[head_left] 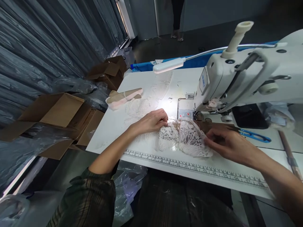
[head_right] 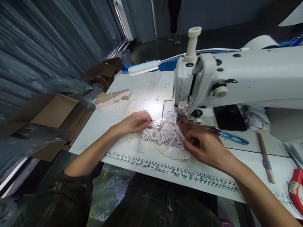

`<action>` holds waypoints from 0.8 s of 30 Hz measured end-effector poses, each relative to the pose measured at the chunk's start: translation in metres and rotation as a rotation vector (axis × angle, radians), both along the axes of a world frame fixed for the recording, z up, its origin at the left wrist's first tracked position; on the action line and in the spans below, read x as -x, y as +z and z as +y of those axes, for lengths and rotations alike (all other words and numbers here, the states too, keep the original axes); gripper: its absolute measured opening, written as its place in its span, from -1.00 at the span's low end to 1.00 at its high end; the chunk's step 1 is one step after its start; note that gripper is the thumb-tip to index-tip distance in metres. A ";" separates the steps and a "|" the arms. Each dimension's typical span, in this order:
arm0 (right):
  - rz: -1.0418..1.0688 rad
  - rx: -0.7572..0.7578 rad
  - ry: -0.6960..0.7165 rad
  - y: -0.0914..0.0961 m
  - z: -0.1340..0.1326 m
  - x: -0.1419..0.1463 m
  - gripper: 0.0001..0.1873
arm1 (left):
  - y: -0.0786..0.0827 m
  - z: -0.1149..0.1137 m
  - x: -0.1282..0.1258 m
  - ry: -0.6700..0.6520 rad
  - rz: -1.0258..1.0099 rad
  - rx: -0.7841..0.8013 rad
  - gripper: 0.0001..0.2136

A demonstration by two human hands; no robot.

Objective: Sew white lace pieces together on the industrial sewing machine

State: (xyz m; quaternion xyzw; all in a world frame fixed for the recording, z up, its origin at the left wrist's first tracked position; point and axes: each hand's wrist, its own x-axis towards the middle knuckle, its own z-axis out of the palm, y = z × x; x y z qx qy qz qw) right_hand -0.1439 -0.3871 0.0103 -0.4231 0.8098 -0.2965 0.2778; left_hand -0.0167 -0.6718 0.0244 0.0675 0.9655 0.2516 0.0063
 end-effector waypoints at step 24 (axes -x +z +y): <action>-0.771 0.329 0.205 0.013 -0.012 -0.023 -0.69 | 0.010 0.018 0.041 0.207 0.385 -0.106 -0.88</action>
